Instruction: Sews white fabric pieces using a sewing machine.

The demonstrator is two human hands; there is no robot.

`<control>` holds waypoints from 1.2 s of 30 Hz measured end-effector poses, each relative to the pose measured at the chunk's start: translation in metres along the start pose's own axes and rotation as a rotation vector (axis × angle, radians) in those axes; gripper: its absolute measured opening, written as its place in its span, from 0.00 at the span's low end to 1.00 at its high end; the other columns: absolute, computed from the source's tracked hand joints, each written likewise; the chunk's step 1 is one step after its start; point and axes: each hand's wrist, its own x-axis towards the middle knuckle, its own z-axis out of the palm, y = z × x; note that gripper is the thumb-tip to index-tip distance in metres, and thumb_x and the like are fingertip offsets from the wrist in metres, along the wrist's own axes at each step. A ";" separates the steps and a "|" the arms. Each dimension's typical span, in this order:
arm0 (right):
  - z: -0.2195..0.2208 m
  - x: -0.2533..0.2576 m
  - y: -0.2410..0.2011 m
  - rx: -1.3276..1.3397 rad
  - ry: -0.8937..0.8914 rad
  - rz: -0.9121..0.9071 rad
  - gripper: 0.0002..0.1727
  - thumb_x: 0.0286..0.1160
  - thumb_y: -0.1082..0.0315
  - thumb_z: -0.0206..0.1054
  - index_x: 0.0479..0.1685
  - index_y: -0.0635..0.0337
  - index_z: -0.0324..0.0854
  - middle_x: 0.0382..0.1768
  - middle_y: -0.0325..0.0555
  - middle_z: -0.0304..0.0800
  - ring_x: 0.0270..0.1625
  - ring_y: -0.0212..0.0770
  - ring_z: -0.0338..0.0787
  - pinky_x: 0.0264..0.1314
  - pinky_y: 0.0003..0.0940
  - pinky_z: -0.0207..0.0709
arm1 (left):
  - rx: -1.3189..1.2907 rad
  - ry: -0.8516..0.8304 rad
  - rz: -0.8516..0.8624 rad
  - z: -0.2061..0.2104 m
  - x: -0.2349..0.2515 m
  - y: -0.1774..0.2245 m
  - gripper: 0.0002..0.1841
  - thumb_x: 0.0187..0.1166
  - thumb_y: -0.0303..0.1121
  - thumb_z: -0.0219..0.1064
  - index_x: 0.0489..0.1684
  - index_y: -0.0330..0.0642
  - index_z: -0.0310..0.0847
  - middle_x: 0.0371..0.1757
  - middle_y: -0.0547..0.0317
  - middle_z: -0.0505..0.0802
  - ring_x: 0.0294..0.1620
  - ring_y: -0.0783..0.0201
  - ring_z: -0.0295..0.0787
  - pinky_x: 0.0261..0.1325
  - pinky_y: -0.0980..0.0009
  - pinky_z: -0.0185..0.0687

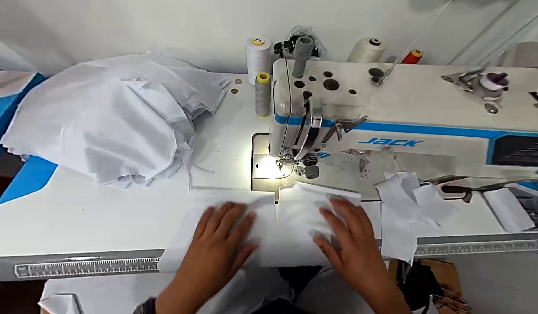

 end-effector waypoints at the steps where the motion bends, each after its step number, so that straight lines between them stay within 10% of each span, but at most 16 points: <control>1: 0.000 0.014 0.008 -0.024 -0.037 -0.015 0.34 0.83 0.35 0.55 0.74 0.48 0.82 0.80 0.52 0.77 0.86 0.58 0.70 0.84 0.71 0.59 | 0.025 -0.026 0.014 0.001 0.019 -0.011 0.30 0.86 0.60 0.50 0.75 0.55 0.83 0.79 0.53 0.83 0.83 0.45 0.74 0.80 0.31 0.64; 7: -0.012 0.068 0.033 -0.137 -0.116 -0.111 0.37 0.83 0.34 0.50 0.79 0.48 0.79 0.86 0.52 0.70 0.91 0.59 0.62 0.88 0.71 0.51 | 0.295 0.065 -0.089 -0.053 0.093 -0.031 0.25 0.88 0.37 0.57 0.82 0.40 0.73 0.91 0.39 0.65 0.92 0.31 0.51 0.86 0.25 0.42; 11: -0.006 0.067 0.009 -0.026 -0.130 -0.156 0.32 0.83 0.38 0.56 0.73 0.49 0.83 0.80 0.50 0.78 0.86 0.56 0.71 0.84 0.65 0.64 | 0.082 -0.032 -0.034 -0.027 0.050 -0.015 0.27 0.84 0.54 0.56 0.69 0.47 0.87 0.74 0.46 0.86 0.78 0.41 0.79 0.75 0.34 0.72; 19: -0.001 0.087 0.038 -0.113 -0.274 -0.177 0.44 0.80 0.25 0.42 0.89 0.40 0.66 0.93 0.47 0.57 0.95 0.58 0.51 0.89 0.73 0.45 | 0.047 -0.208 0.168 0.009 0.096 -0.038 0.47 0.72 0.78 0.49 0.89 0.60 0.67 0.92 0.58 0.66 0.95 0.48 0.52 0.85 0.25 0.44; 27: -0.020 0.090 0.031 -0.156 -0.234 -0.180 0.37 0.83 0.34 0.54 0.85 0.44 0.72 0.89 0.51 0.64 0.92 0.59 0.59 0.89 0.71 0.47 | 0.093 -0.209 0.227 0.009 0.117 -0.042 0.58 0.59 0.87 0.49 0.88 0.54 0.68 0.89 0.51 0.70 0.93 0.45 0.55 0.84 0.24 0.45; 30: -0.054 0.031 0.013 -0.099 0.037 0.046 0.17 0.83 0.56 0.64 0.63 0.48 0.89 0.63 0.42 0.91 0.67 0.45 0.88 0.66 0.47 0.82 | 0.043 -0.133 0.283 0.006 0.112 -0.041 0.51 0.69 0.80 0.47 0.85 0.49 0.72 0.87 0.47 0.73 0.91 0.42 0.59 0.84 0.24 0.45; 33: -0.072 -0.035 0.040 -0.091 0.259 0.447 0.13 0.81 0.62 0.66 0.55 0.56 0.90 0.53 0.47 0.92 0.56 0.48 0.91 0.55 0.50 0.87 | -0.040 -0.068 0.260 -0.009 0.099 -0.031 0.44 0.78 0.70 0.49 0.78 0.42 0.78 0.83 0.39 0.76 0.86 0.35 0.66 0.82 0.26 0.54; 36: -0.068 -0.060 0.080 -0.142 0.329 0.679 0.28 0.74 0.45 0.73 0.60 0.61 0.86 0.54 0.58 0.87 0.57 0.60 0.86 0.55 0.60 0.81 | -0.169 -0.045 0.239 -0.019 0.085 -0.012 0.34 0.81 0.62 0.55 0.66 0.42 0.87 0.77 0.41 0.83 0.82 0.37 0.73 0.81 0.32 0.62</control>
